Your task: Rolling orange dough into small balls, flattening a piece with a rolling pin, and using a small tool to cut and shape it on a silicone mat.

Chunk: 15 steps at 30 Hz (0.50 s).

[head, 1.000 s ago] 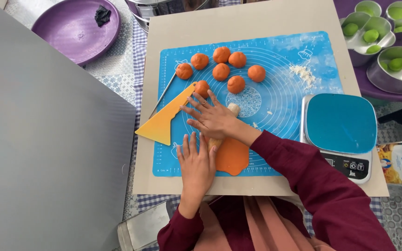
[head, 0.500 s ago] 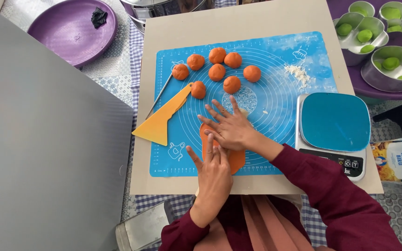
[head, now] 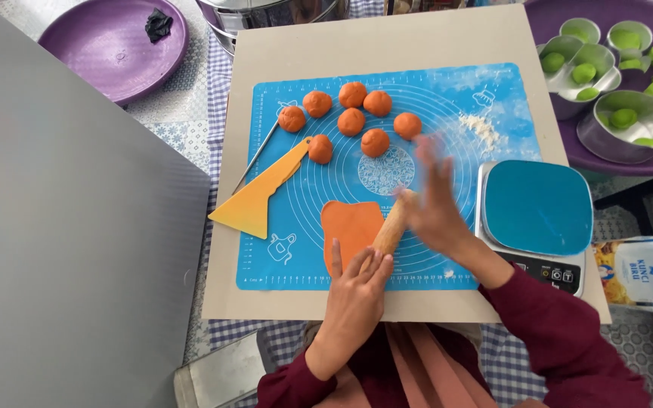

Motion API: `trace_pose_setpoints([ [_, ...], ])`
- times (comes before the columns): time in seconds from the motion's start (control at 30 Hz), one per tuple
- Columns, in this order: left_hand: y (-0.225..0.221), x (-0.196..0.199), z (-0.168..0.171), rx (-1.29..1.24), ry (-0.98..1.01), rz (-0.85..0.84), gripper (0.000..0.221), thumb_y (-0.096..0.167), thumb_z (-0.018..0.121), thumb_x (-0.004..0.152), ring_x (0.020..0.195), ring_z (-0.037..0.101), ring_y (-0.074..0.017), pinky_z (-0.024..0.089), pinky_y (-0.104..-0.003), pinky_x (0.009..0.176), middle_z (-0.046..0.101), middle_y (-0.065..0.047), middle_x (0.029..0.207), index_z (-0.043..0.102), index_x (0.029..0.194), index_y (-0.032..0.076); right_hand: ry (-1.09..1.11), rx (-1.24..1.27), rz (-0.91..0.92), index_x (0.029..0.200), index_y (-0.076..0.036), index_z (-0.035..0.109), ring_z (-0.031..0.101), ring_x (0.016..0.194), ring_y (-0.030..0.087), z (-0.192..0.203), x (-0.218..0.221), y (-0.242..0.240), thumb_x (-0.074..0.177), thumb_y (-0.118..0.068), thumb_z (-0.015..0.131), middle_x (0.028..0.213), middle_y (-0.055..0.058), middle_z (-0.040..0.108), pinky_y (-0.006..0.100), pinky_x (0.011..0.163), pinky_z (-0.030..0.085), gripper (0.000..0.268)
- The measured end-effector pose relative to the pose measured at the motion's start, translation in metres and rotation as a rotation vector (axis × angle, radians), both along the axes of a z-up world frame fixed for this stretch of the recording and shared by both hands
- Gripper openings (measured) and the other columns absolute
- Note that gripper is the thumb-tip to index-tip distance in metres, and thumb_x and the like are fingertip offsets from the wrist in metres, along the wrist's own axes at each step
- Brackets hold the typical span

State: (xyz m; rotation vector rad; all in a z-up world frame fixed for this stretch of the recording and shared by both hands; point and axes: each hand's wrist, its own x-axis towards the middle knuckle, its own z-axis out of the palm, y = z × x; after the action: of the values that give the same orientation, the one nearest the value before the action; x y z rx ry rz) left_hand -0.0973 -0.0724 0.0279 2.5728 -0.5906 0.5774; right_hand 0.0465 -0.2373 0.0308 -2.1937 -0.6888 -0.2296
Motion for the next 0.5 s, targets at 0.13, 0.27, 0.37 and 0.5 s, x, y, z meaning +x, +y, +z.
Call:
trace_pose_setpoints([
  [0.13, -0.006, 0.003, -0.022, -0.135, 0.115, -0.091, 0.046, -0.014, 0.059, 0.091, 0.141, 0.046, -0.0398, 0.019, -0.068, 0.121, 0.059, -0.019, 0.143, 0.059, 0.135, -0.001, -0.572, 0.684, -0.677, 0.173, -0.035, -0.003, 0.0, 0.182, 0.012, 0.02, 0.029, -0.054, 0.123, -0.009, 0.062, 0.185, -0.013, -0.004, 0.036, 0.161, 0.0, 0.086],
  [0.27, 0.001, 0.008, -0.016, -0.192, 0.343, -0.099, 0.066, -0.006, 0.053, 0.097, 0.133, 0.041, -0.0455, 0.046, -0.055, 0.099, 0.035, -0.029, 0.157, 0.025, 0.156, 0.002, -1.085, 0.884, -0.575, 0.115, -0.003, 0.043, 0.034, 0.089, 0.029, 0.067, 0.017, -0.087, 0.111, -0.006, 0.041, 0.1, 0.016, 0.037, 0.047, 0.082, 0.038, 0.006],
  [0.37, 0.004, 0.014, -0.006, -0.168, 0.411, -0.045, 0.073, -0.006, 0.055, 0.093, 0.106, 0.053, -0.0441, 0.052, -0.054, 0.079, 0.042, -0.029, 0.147, 0.021, 0.157, 0.004, -0.851, 0.888, -0.582, 0.138, -0.017, 0.03, 0.038, 0.093, 0.028, 0.031, 0.011, -0.08, 0.117, -0.01, 0.046, 0.141, 0.004, 0.031, 0.048, 0.098, 0.045, 0.027],
  [0.5, 0.012, 0.027, 0.029, -0.118, 0.444, 0.113, 0.07, -0.006, 0.064, 0.086, 0.111, 0.065, -0.0401, 0.061, -0.041, 0.085, 0.06, -0.034, 0.127, 0.043, 0.152, 0.0, -0.455, 0.248, -0.178, 0.124, -0.009, 0.053, 0.043, 0.125, 0.028, 0.037, -0.002, -0.015, 0.099, -0.012, 0.061, 0.124, 0.011, 0.049, 0.045, 0.112, 0.025, 0.026],
])
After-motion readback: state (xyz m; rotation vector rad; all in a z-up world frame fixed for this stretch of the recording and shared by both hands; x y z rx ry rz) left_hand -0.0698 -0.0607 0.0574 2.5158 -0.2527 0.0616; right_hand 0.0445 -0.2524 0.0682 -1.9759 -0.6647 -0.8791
